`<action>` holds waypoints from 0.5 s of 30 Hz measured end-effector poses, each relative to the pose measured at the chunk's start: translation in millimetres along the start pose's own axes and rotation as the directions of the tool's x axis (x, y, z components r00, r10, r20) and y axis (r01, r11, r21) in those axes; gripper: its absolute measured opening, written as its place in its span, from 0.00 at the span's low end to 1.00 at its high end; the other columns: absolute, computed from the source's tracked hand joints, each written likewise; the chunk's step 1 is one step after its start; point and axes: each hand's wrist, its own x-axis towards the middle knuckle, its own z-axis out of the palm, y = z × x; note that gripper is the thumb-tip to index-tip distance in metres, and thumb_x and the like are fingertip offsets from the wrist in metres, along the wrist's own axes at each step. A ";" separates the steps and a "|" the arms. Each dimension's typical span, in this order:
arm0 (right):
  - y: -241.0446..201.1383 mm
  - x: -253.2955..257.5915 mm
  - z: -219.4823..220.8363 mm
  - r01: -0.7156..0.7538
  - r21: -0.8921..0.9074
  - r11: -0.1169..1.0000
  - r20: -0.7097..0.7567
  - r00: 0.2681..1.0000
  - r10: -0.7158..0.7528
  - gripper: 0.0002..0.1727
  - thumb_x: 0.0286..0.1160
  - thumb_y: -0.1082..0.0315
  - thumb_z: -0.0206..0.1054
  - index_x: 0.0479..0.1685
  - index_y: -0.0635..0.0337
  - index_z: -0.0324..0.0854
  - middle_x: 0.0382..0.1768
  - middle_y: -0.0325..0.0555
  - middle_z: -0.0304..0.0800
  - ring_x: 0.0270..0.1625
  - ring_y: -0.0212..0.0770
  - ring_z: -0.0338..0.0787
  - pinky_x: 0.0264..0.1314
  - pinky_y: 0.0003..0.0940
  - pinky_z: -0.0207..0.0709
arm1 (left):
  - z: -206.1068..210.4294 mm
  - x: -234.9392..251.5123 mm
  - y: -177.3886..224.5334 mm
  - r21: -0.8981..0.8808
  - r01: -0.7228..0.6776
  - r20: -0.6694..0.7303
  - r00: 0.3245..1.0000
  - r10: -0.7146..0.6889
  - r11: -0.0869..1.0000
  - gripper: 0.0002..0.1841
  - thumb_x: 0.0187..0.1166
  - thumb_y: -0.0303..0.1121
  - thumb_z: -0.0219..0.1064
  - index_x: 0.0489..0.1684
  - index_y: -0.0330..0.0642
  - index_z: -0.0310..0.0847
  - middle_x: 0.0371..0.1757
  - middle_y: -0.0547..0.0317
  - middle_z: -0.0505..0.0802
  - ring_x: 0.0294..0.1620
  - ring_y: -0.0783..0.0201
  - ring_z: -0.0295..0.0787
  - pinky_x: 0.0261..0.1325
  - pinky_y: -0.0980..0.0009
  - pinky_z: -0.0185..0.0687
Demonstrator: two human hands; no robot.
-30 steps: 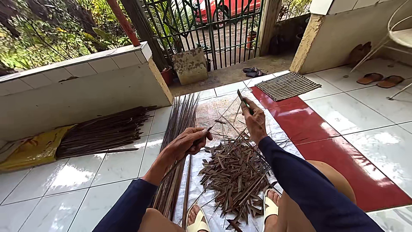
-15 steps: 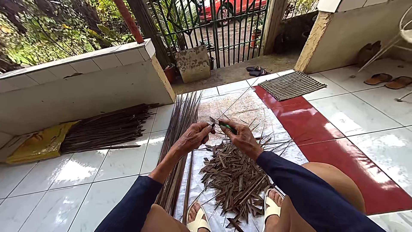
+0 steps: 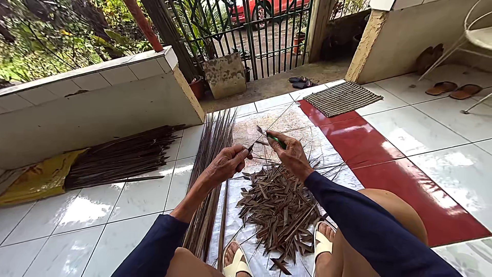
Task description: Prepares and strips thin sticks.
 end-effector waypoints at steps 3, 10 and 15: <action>6.3 8.4 -2.8 -0.034 0.022 0.999 -0.023 0.999 0.035 0.20 0.89 0.49 0.61 0.74 0.37 0.85 0.43 0.40 0.93 0.33 0.39 0.85 0.40 0.47 0.79 | -1.0 -2.4 0.0 0.000 0.005 0.014 1.000 -0.005 1.000 0.18 0.95 0.40 0.51 0.54 0.41 0.87 0.19 0.61 0.79 0.12 0.72 0.65 0.14 0.79 0.59; 26.8 31.7 -15.5 -0.092 0.129 0.987 -0.246 0.962 0.122 0.21 0.90 0.49 0.58 0.74 0.39 0.84 0.31 0.44 0.85 0.28 0.42 0.80 0.36 0.47 0.75 | -4.4 -4.3 -3.2 -0.058 0.045 0.031 0.999 -0.043 0.997 0.19 0.96 0.39 0.49 0.54 0.39 0.86 0.21 0.61 0.80 0.11 0.72 0.66 0.13 0.80 0.61; 9.3 8.4 -6.4 -0.068 0.172 0.983 -0.107 0.990 0.087 0.23 0.89 0.45 0.58 0.68 0.49 0.84 0.29 0.44 0.81 0.27 0.42 0.77 0.31 0.45 0.73 | -6.4 -4.3 -2.9 -0.127 0.067 0.032 0.998 -0.063 0.990 0.21 0.97 0.39 0.46 0.58 0.37 0.85 0.21 0.58 0.83 0.10 0.72 0.67 0.13 0.80 0.61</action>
